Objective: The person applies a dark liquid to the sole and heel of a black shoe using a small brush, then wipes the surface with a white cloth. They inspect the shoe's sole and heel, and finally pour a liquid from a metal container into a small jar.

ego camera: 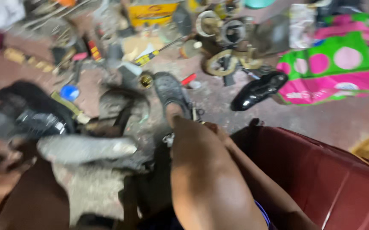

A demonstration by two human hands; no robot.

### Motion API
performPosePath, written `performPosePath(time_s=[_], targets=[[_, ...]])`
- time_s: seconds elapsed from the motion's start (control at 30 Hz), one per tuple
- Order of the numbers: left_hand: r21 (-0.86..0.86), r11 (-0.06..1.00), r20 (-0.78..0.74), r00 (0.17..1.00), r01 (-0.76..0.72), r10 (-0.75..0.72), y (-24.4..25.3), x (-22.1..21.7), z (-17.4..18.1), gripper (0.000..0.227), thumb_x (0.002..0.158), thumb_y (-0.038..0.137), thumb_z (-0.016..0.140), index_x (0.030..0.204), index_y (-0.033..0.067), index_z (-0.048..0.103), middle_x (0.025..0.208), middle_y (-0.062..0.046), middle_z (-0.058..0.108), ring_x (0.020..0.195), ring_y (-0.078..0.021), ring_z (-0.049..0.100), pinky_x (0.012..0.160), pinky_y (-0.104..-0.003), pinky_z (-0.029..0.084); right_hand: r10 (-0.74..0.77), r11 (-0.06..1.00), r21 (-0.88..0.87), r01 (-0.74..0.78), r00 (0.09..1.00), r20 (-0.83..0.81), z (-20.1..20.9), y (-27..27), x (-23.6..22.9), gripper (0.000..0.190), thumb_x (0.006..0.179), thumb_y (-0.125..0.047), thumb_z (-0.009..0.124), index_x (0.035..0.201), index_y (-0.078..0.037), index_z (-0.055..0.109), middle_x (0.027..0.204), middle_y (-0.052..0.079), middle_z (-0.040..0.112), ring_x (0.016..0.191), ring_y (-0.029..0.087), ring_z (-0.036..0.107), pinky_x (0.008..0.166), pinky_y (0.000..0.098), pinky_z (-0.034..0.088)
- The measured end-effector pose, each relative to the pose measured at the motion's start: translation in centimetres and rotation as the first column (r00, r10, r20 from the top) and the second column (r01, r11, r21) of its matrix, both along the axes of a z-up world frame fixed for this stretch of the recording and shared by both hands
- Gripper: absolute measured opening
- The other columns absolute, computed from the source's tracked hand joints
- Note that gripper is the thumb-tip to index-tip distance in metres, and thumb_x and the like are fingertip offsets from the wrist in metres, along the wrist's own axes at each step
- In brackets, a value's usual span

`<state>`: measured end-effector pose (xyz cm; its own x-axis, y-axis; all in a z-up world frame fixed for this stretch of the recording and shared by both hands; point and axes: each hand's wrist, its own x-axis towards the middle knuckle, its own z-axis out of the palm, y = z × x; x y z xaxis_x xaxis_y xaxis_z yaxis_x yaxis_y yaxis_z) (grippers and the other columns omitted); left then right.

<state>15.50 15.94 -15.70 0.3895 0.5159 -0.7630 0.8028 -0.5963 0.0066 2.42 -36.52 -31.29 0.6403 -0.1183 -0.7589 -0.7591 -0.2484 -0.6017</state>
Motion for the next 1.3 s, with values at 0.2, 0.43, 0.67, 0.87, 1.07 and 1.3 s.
performPosePath(time_s=[0.2,0.43,0.67,0.87,1.07,1.3], targets=[[-0.076,0.997,0.002,1.000,-0.009,0.009,2.9,3.0,-4.2,0.051,0.104,0.045,0.070,0.103,-0.0060,0.070,0.084,-0.026,0.069,0.064,-0.0370,0.064,0.055,-0.044,0.051,-0.598,0.787,0.036,0.616,0.746,0.295,4.1,-4.2,4.5,0.018,0.102,-0.027,0.068,0.106,-0.009,0.068,0.081,0.004,0.062,0.065,0.016,0.064,0.054,0.0296,0.052],[-0.110,0.992,0.001,0.998,-0.063,0.064,7.2,-0.4,-8.2,0.046,0.104,0.041,0.071,0.100,-0.0046,0.070,0.078,-0.024,0.069,0.055,-0.0355,0.064,0.049,-0.043,0.051,0.348,0.509,-0.775,0.376,0.733,0.584,10.6,-9.4,12.9,0.061,0.095,-0.016,0.081,0.140,0.008,0.046,0.124,0.028,0.060,0.116,0.040,0.061,0.098,0.0526,0.051],[-0.007,0.996,0.155,0.984,0.092,-0.090,8.0,-2.0,-6.2,0.049,0.106,0.047,0.073,0.108,-0.0015,0.071,0.084,-0.019,0.069,0.068,-0.0308,0.063,0.058,-0.041,0.049,-0.142,0.720,-0.573,0.391,0.891,0.430,11.0,-9.7,12.7,0.023,0.096,-0.021,0.078,0.096,-0.003,0.064,0.081,0.002,0.062,0.077,0.022,0.060,0.071,0.0390,0.050],[-0.015,0.986,0.321,0.934,0.168,-0.154,7.3,-2.8,-4.1,0.040,0.107,0.044,0.069,0.119,0.0062,0.074,0.094,-0.009,0.070,0.088,-0.0277,0.064,0.075,-0.040,0.048,-0.740,0.604,0.203,0.771,0.448,0.502,8.1,-8.7,5.4,0.022,0.098,-0.020,0.068,0.082,-0.015,0.054,0.075,-0.003,0.056,0.065,0.008,0.053,0.055,0.0269,0.046],[-0.452,0.889,0.642,0.717,0.071,0.270,5.3,-4.5,-0.9,0.021,0.112,0.020,0.067,0.101,0.0027,0.066,0.089,-0.002,0.067,0.080,-0.0125,0.059,0.075,-0.028,0.047,-0.865,0.499,0.644,0.580,0.370,0.338,9.6,-4.3,3.1,0.016,0.101,-0.018,0.067,0.091,-0.013,0.056,0.084,0.000,0.063,0.073,0.011,0.057,0.066,0.0289,0.045],[-0.411,0.901,0.847,0.424,0.143,0.319,-2.5,-6.9,12.0,0.008,0.107,0.013,0.066,0.106,0.0053,0.068,0.087,0.000,0.067,0.075,-0.0070,0.062,0.071,-0.022,0.050,-0.648,0.743,0.668,0.027,0.277,0.709,19.0,-1.4,5.7,0.022,0.107,-0.003,0.075,0.095,-0.007,0.057,0.100,0.000,0.058,0.093,0.008,0.054,0.091,0.0261,0.043]])
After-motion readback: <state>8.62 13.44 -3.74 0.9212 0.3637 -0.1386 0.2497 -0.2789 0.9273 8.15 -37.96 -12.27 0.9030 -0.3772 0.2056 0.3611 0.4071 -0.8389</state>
